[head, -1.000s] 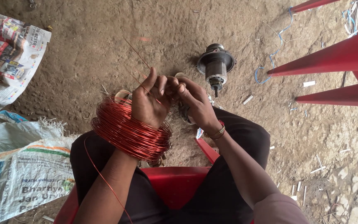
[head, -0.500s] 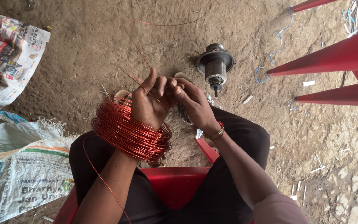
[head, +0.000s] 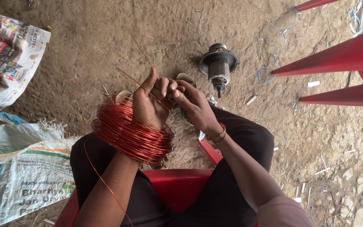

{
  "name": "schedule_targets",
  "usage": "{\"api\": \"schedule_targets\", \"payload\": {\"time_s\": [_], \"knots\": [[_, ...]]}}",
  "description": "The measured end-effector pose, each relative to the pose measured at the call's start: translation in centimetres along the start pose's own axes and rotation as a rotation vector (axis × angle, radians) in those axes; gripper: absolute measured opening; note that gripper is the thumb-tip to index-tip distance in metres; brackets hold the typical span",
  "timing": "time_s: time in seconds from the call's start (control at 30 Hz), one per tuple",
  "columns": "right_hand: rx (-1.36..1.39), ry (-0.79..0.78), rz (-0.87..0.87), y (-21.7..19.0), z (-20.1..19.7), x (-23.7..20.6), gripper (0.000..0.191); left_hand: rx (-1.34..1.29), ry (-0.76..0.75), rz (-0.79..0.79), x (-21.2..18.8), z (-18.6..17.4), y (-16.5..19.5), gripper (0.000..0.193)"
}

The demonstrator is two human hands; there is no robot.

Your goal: The person sits on a red plastic chair with a large coil of enameled copper wire looped over their forearm. They pull wire off the coil, untangle kinks, and straighten lengths of wire by hand, letting the freed wire extend across their lap and toward the floor.

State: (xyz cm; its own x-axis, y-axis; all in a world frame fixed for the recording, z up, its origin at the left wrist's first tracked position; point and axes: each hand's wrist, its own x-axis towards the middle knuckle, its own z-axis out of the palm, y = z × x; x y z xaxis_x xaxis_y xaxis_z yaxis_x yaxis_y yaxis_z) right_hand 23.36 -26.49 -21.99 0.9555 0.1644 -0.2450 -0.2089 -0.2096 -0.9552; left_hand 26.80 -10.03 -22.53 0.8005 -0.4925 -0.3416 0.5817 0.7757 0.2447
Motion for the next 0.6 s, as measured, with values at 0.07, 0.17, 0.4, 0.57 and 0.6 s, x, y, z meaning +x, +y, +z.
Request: {"api": "schedule_targets", "payload": {"time_s": [0.07, 0.17, 0.4, 0.57, 0.6], "knots": [[-0.002, -0.002, 0.001, 0.02, 0.01, 0.05, 0.06, 0.001, -0.003, 0.008, 0.0, 0.01, 0.02, 0.061], [-0.012, -0.002, -0.002, 0.11, 0.14, 0.03, 0.06, 0.026, 0.012, 0.008, -0.15, 0.0, 0.08, 0.062], [-0.048, 0.005, -0.008, 0.29, 0.57, -0.3, 0.057, 0.019, 0.008, 0.006, -0.39, 0.16, -0.09, 0.061], [-0.12, 0.003, -0.021, 0.01, 0.52, -0.41, 0.05, 0.045, 0.025, 0.009, -0.51, 0.22, -0.08, 0.061], [-0.13, 0.003, -0.027, -0.08, 0.53, -0.42, 0.05, 0.051, 0.029, 0.007, -0.52, 0.22, -0.05, 0.061]]}}
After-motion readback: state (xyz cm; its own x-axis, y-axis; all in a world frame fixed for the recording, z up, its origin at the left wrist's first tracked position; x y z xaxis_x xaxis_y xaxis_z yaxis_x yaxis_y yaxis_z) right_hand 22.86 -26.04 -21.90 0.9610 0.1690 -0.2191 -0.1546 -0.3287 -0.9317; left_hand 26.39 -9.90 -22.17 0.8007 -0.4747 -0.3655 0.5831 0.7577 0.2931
